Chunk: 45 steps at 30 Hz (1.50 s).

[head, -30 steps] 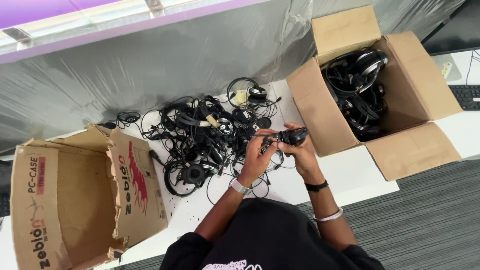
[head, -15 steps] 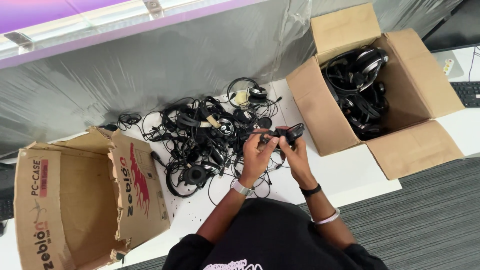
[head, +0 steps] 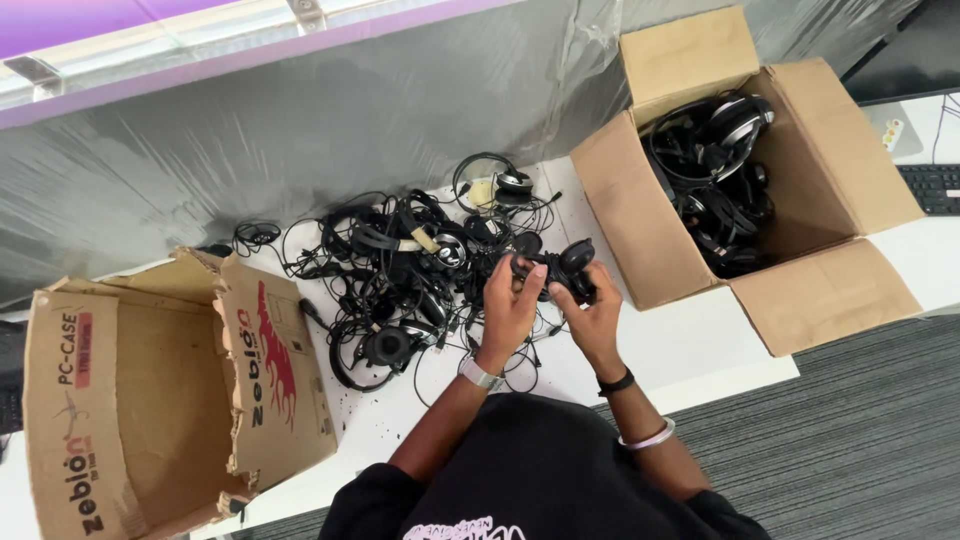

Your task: The person picks up tangled headphones from a white surface, untangles the cables, and places them into a cardboard box. They then close the flaps of the box and flatten a second empty cardboard box nearby.

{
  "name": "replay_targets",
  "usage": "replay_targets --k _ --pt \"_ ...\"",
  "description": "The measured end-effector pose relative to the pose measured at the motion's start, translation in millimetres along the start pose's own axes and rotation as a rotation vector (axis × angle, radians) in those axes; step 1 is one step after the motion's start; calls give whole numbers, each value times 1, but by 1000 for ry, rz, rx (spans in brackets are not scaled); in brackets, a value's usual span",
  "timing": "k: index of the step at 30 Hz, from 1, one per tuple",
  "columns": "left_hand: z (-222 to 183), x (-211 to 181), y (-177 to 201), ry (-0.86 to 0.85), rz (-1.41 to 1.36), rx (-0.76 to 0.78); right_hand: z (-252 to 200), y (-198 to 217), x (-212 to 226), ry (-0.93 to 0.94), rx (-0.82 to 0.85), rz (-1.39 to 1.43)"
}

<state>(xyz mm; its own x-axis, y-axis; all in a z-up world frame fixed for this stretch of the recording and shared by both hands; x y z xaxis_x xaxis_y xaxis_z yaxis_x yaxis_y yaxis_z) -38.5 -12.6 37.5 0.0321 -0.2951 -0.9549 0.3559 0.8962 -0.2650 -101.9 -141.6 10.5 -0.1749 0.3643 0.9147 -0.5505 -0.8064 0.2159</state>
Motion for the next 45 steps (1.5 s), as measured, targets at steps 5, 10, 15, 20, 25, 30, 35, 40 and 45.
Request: replay_targets --k 5,10,15,20,25,30,35,40,45 --pt "-2 -17 0 -185 341 65 -4 7 -31 -268 -9 166" --pt "-1 -47 12 -302 833 92 -10 21 -25 -415 -53 439" --pt "10 -87 8 -240 305 26 -30 43 -4 -409 -197 442" --pt "5 -50 -1 267 177 366 -46 63 23 -376 -281 440" --pt "1 -57 -30 229 141 473 -65 98 54 -389 -350 384" --pt "-7 -42 -58 222 84 594 -79 145 58 -335 -319 159" --pt "4 -38 -104 246 80 594 -65 199 55 -272 -340 -284" --pt "27 -16 -150 225 98 547 -10 255 69 -255 -175 -601" --pt "57 6 -193 138 61 457 54 292 40 -124 -121 -602"
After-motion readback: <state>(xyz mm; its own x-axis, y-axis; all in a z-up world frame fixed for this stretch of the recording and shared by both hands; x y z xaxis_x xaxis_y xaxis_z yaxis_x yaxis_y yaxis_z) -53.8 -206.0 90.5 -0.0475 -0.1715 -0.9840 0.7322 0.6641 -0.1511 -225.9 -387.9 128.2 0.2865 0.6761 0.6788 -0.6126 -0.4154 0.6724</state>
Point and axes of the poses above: each hand's wrist, its own z-axis towards the middle knuckle, its own y-axis out of the back of the hand, x = y × z, the point moved 1 cm from there along z, towards the middle knuckle, and after that the axes turned 9 degrees about -z, right-handed, at the moved point
